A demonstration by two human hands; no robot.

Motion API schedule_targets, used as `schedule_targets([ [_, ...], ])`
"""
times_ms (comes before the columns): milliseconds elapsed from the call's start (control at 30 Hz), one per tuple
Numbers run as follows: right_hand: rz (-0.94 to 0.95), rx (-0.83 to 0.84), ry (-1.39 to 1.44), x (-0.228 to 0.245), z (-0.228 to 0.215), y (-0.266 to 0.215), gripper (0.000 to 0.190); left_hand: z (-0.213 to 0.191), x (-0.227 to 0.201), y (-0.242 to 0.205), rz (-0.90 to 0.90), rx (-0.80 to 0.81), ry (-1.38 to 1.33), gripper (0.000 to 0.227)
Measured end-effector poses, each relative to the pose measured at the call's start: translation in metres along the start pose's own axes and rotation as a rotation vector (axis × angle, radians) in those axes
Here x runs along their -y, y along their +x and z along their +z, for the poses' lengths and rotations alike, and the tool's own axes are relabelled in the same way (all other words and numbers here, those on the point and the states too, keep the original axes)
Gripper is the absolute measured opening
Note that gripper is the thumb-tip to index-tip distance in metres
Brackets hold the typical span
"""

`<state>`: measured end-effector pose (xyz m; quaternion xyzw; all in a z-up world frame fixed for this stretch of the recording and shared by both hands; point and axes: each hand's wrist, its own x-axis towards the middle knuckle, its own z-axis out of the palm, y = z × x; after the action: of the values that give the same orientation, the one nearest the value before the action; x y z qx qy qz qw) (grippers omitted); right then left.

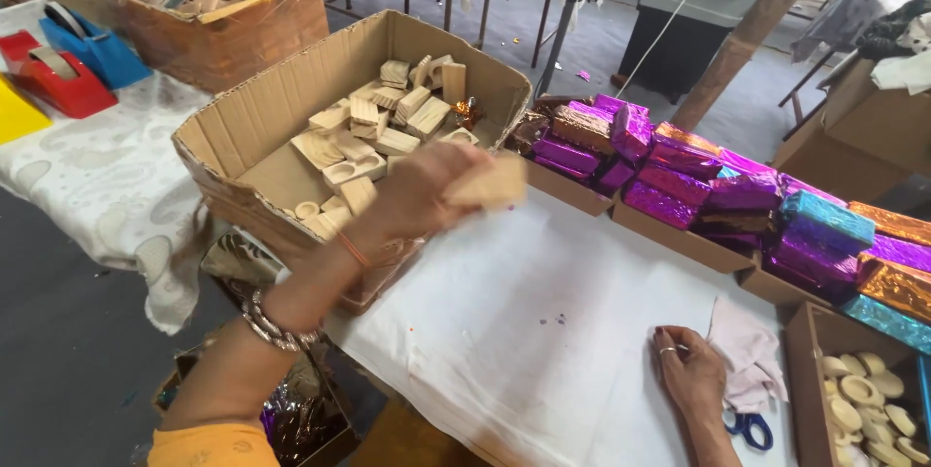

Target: The person picks up a wooden box from a cardboard container and wipes it with a cloth. They then place small wooden circular pieces into the indentations of the box. Finally, they pick up a piece of shiny brown wrapping paper.

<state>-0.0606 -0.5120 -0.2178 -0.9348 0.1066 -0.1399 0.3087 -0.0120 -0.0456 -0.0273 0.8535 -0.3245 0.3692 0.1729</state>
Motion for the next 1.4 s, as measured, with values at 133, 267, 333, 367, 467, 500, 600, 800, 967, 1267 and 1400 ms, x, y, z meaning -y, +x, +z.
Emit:
schedule_targets([
  [133,0.036,0.019,-0.013,0.005,-0.003,-0.001,0.028,0.037,-0.090,-0.014,0.271,0.168,0.021,0.064],
  [267,0.018,0.027,-0.006,0.004,-0.003,-0.001,0.029,0.103,-0.114,-0.046,0.310,0.328,-0.141,0.054],
  [333,0.014,0.028,-0.016,0.004,-0.002,0.000,0.030,0.121,-0.113,-0.049,0.270,0.354,-0.196,0.051],
  [367,0.012,0.032,-0.017,0.004,-0.002,0.000,0.030,0.127,-0.111,-0.047,0.213,0.324,-0.189,0.051],
  [467,0.005,0.032,-0.028,0.000,-0.001,0.000,0.030,0.131,-0.104,-0.039,0.106,0.273,-0.149,0.051],
  [500,-0.006,0.032,-0.033,-0.002,-0.001,0.001,0.030,0.130,-0.101,-0.035,0.052,0.251,-0.107,0.052],
  [600,0.022,0.043,-0.008,0.004,-0.003,-0.001,0.029,0.141,-0.081,-0.031,-0.008,0.114,-0.025,0.050],
  [800,-0.003,0.035,0.016,0.008,-0.005,-0.003,0.028,0.119,-0.068,-0.008,0.177,0.024,0.451,0.047],
  [967,-0.016,0.032,0.030,0.009,-0.006,-0.003,0.028,0.119,-0.071,0.003,0.348,-0.039,0.408,0.039],
  [1267,-0.012,0.045,-0.014,0.009,-0.005,-0.004,0.027,0.169,-0.113,-0.003,0.419,-0.062,0.198,0.034],
  [1400,-0.050,0.024,-0.003,0.010,-0.005,-0.004,0.027,0.196,-0.118,-0.003,0.299,-0.090,0.118,0.041],
])
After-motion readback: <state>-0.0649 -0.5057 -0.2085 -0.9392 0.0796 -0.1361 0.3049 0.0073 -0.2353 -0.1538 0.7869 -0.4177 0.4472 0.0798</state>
